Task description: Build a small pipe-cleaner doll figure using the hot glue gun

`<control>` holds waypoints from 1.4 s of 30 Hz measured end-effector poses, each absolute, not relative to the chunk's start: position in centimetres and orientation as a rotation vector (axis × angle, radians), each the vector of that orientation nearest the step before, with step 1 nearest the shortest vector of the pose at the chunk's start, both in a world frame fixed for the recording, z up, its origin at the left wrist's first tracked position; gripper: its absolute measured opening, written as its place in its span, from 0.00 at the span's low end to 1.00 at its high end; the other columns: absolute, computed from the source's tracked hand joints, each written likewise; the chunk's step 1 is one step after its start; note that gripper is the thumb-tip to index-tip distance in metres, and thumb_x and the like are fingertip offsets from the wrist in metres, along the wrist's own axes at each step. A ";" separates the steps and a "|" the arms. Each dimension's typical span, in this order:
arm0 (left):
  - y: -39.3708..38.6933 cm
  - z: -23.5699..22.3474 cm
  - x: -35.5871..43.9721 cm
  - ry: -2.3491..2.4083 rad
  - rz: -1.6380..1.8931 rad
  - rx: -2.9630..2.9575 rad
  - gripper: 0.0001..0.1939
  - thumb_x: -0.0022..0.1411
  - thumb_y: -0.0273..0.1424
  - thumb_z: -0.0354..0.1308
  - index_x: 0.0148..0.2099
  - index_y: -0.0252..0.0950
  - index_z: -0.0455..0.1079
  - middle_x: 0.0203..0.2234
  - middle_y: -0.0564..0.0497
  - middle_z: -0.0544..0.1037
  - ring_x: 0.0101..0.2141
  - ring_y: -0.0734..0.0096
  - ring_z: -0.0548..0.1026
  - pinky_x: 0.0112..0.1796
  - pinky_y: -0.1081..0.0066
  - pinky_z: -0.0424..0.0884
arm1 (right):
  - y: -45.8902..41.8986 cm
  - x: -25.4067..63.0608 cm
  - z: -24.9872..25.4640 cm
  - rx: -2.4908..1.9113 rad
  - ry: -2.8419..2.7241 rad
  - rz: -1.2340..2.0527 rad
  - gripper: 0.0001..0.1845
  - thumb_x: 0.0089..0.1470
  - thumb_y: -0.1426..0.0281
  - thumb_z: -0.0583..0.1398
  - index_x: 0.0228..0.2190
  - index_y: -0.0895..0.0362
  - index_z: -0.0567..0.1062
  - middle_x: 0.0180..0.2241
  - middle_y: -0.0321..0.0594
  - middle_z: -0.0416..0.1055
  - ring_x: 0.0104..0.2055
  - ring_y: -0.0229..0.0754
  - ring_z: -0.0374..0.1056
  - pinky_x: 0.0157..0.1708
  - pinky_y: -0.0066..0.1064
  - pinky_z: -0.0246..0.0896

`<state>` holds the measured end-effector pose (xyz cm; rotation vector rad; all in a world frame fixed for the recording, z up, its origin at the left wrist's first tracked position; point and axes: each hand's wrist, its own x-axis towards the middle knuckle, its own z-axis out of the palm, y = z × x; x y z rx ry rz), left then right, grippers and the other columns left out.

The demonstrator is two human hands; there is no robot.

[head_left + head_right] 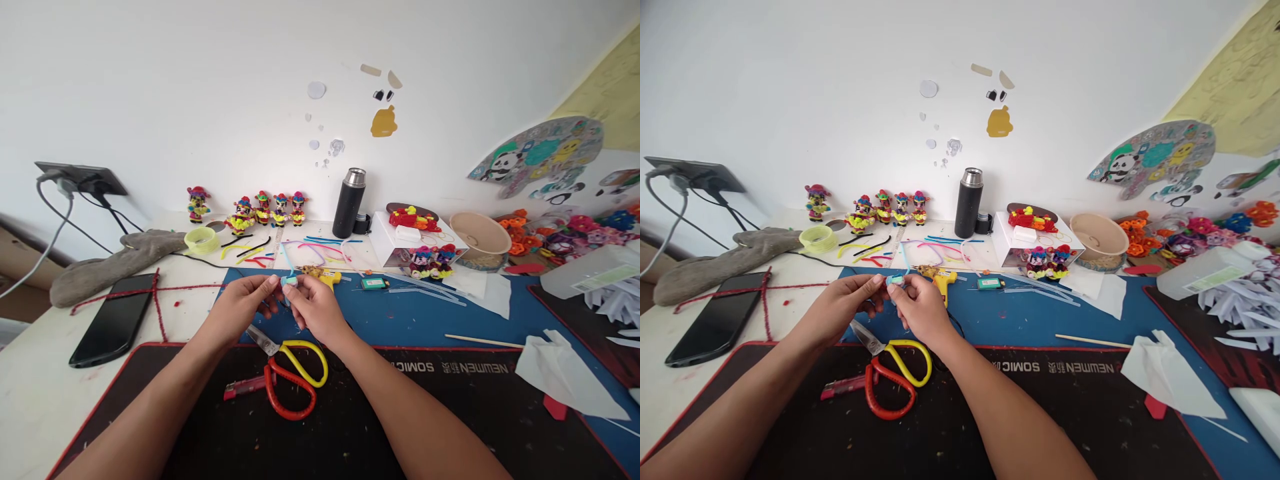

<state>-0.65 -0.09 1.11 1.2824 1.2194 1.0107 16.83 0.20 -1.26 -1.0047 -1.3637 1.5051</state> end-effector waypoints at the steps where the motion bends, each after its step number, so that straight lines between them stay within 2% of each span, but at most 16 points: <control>1: -0.1 1.1 -0.6 1.223 1.012 1.286 0.28 0.57 0.59 0.68 0.30 0.37 0.81 0.23 0.49 0.78 0.25 0.65 0.74 0.25 0.70 0.70 | 0.2 16.8 -1.2 -1.005 -1.366 1.505 0.20 0.61 0.50 0.63 0.35 0.54 0.70 0.18 0.25 0.65 0.13 0.32 0.57 0.14 0.26 0.51; 7: 0.0 1.0 -0.7 1.188 1.009 1.242 0.27 0.57 0.57 0.69 0.30 0.36 0.80 0.23 0.49 0.77 0.25 0.66 0.74 0.25 0.71 0.70 | 0.2 16.8 -1.3 -1.001 -1.352 1.505 0.19 0.60 0.52 0.64 0.36 0.55 0.70 0.17 0.25 0.65 0.13 0.32 0.57 0.14 0.26 0.51; 13: 0.0 0.9 -0.5 1.197 0.993 1.253 0.27 0.58 0.57 0.68 0.32 0.36 0.80 0.24 0.49 0.78 0.25 0.67 0.74 0.25 0.72 0.71 | 0.4 16.8 -1.6 -1.035 -1.300 1.498 0.23 0.58 0.53 0.66 0.45 0.56 0.70 0.18 0.23 0.66 0.13 0.33 0.57 0.13 0.26 0.51; 19: 0.0 1.0 -0.6 1.252 0.984 1.320 0.28 0.58 0.59 0.66 0.32 0.36 0.79 0.24 0.49 0.78 0.25 0.65 0.75 0.25 0.70 0.72 | 0.5 16.8 -1.7 -1.047 -1.315 1.490 0.22 0.58 0.52 0.66 0.43 0.56 0.71 0.18 0.24 0.66 0.13 0.33 0.57 0.13 0.26 0.51; 27: -0.2 1.0 -0.5 1.500 0.926 1.577 0.32 0.63 0.62 0.56 0.31 0.37 0.77 0.23 0.50 0.79 0.22 0.66 0.73 0.25 0.69 0.70 | 0.4 16.9 -1.5 -1.063 -1.356 1.454 0.20 0.60 0.54 0.64 0.43 0.57 0.72 0.15 0.22 0.62 0.13 0.33 0.57 0.15 0.27 0.52; 29: -0.2 1.0 -0.5 1.548 0.921 1.607 0.32 0.64 0.61 0.56 0.35 0.37 0.80 0.24 0.49 0.80 0.24 0.64 0.74 0.26 0.69 0.71 | 0.5 17.0 -1.5 -1.066 -1.334 1.459 0.21 0.59 0.54 0.65 0.43 0.57 0.72 0.15 0.21 0.62 0.12 0.33 0.56 0.14 0.27 0.51; 31: -0.2 1.1 -0.7 1.524 0.933 1.605 0.32 0.64 0.61 0.56 0.44 0.37 0.82 0.28 0.48 0.82 0.26 0.63 0.76 0.28 0.68 0.73 | 0.6 17.0 -1.5 -1.055 -1.316 1.460 0.22 0.58 0.53 0.66 0.44 0.57 0.72 0.15 0.21 0.62 0.12 0.33 0.55 0.14 0.27 0.50; 33: -0.1 1.4 -1.0 1.418 0.971 1.594 0.33 0.64 0.59 0.59 0.55 0.37 0.79 0.35 0.47 0.84 0.30 0.61 0.78 0.30 0.66 0.76 | 0.6 17.0 -1.4 -1.042 -1.308 1.462 0.23 0.58 0.53 0.66 0.43 0.57 0.72 0.15 0.21 0.62 0.12 0.33 0.55 0.14 0.27 0.50; 35: 0.1 1.5 -1.5 1.285 1.010 1.598 0.33 0.63 0.55 0.63 0.61 0.38 0.76 0.42 0.45 0.84 0.35 0.59 0.80 0.33 0.65 0.78 | 0.6 17.0 -1.4 -1.030 -1.303 1.472 0.23 0.58 0.52 0.66 0.43 0.57 0.72 0.15 0.21 0.62 0.12 0.33 0.55 0.14 0.27 0.50; 38: 0.3 1.4 -2.1 1.195 1.016 1.652 0.27 0.62 0.49 0.67 0.58 0.40 0.78 0.47 0.44 0.84 0.40 0.57 0.80 0.38 0.63 0.78 | 0.6 17.0 -1.3 -1.009 -1.296 1.487 0.23 0.58 0.51 0.66 0.42 0.56 0.71 0.14 0.21 0.61 0.12 0.33 0.55 0.14 0.27 0.51; 42: 0.2 0.9 -2.2 1.252 1.021 1.808 0.21 0.64 0.44 0.67 0.55 0.42 0.79 0.45 0.46 0.85 0.43 0.56 0.81 0.43 0.61 0.77 | 0.5 17.0 -1.2 -0.996 -1.298 1.499 0.22 0.58 0.51 0.65 0.42 0.56 0.71 0.15 0.21 0.61 0.12 0.33 0.56 0.14 0.26 0.51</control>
